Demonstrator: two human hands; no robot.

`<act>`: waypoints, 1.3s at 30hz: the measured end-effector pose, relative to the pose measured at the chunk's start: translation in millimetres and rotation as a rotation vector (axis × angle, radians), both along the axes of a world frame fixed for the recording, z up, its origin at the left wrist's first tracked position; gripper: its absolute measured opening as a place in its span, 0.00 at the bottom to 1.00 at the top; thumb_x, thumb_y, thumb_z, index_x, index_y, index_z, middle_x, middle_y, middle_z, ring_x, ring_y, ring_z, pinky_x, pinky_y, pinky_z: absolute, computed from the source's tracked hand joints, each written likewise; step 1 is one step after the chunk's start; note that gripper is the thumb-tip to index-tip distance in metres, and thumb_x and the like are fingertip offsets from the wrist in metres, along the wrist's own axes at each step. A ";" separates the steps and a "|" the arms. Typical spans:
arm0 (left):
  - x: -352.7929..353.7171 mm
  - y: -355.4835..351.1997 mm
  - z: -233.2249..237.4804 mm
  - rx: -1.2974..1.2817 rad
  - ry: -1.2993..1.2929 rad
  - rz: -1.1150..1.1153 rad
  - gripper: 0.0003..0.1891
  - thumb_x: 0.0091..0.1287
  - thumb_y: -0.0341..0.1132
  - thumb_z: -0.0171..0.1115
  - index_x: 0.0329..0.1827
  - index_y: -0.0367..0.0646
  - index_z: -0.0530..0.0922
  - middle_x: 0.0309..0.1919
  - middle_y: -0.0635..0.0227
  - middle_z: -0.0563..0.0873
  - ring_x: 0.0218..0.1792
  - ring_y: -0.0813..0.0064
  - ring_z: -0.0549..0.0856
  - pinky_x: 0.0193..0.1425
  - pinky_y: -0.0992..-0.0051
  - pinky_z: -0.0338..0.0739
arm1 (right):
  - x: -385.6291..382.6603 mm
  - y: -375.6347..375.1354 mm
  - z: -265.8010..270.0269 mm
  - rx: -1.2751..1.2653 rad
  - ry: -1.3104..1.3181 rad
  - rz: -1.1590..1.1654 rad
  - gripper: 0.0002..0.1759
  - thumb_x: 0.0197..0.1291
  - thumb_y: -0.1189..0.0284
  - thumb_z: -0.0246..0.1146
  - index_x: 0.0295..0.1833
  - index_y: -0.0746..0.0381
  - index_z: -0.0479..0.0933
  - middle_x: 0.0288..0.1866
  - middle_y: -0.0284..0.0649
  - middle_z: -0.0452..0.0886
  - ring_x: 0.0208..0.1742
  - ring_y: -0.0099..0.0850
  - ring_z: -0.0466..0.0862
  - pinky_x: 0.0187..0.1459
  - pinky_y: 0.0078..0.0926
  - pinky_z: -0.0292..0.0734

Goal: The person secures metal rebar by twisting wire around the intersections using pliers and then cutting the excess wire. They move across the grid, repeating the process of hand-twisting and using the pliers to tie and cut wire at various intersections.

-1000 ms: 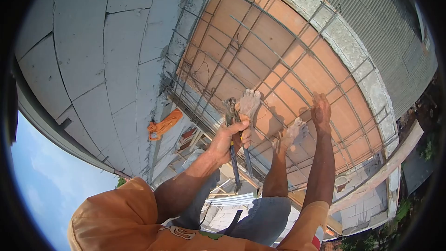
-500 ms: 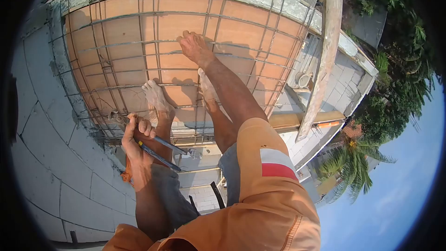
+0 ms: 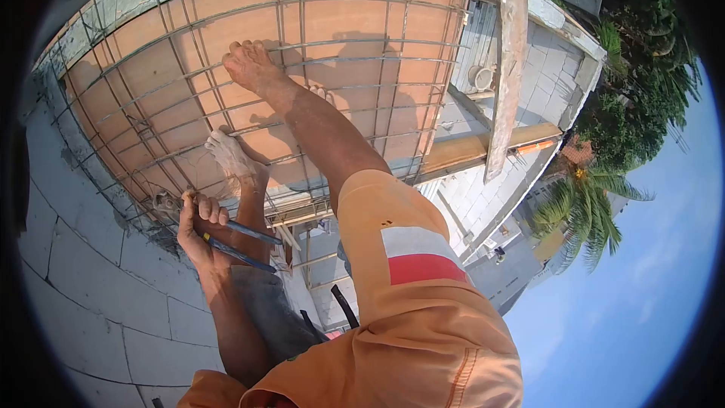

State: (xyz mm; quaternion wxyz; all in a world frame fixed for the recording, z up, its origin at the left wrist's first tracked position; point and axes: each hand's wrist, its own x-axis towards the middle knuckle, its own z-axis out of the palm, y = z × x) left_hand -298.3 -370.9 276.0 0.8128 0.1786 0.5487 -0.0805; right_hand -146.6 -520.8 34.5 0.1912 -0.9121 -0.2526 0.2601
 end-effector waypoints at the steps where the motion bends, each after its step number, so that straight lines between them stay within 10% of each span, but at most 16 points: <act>1: -0.8 -3.2 -0.9 0.029 -0.011 -0.016 0.07 0.76 0.37 0.50 0.47 0.44 0.74 0.25 0.73 0.66 0.28 0.77 0.67 0.32 0.75 0.68 | -8.3 3.3 2.2 0.018 -0.034 -0.008 0.08 0.59 0.73 0.59 0.38 0.62 0.83 0.41 0.45 0.80 0.47 0.43 0.83 0.50 0.46 0.75; 30: -1.6 -6.3 -26.2 0.059 -0.019 -0.374 0.09 0.76 0.38 0.50 0.47 0.42 0.74 0.24 0.72 0.66 0.27 0.77 0.66 0.33 0.75 0.66 | -33.5 -154.0 60.9 -0.002 -0.111 -0.681 0.18 0.49 0.81 0.63 0.49 0.63 0.77 0.43 0.52 0.76 0.46 0.49 0.82 0.41 0.45 0.82; 39: 12.4 -8.3 -24.6 0.043 -0.019 -0.464 0.08 0.77 0.39 0.50 0.45 0.44 0.73 0.24 0.73 0.64 0.27 0.77 0.65 0.32 0.74 0.65 | -55.0 -321.7 51.2 0.149 -0.244 -0.859 0.12 0.57 0.78 0.64 0.47 0.65 0.80 0.31 0.40 0.79 0.28 0.36 0.80 0.32 0.30 0.78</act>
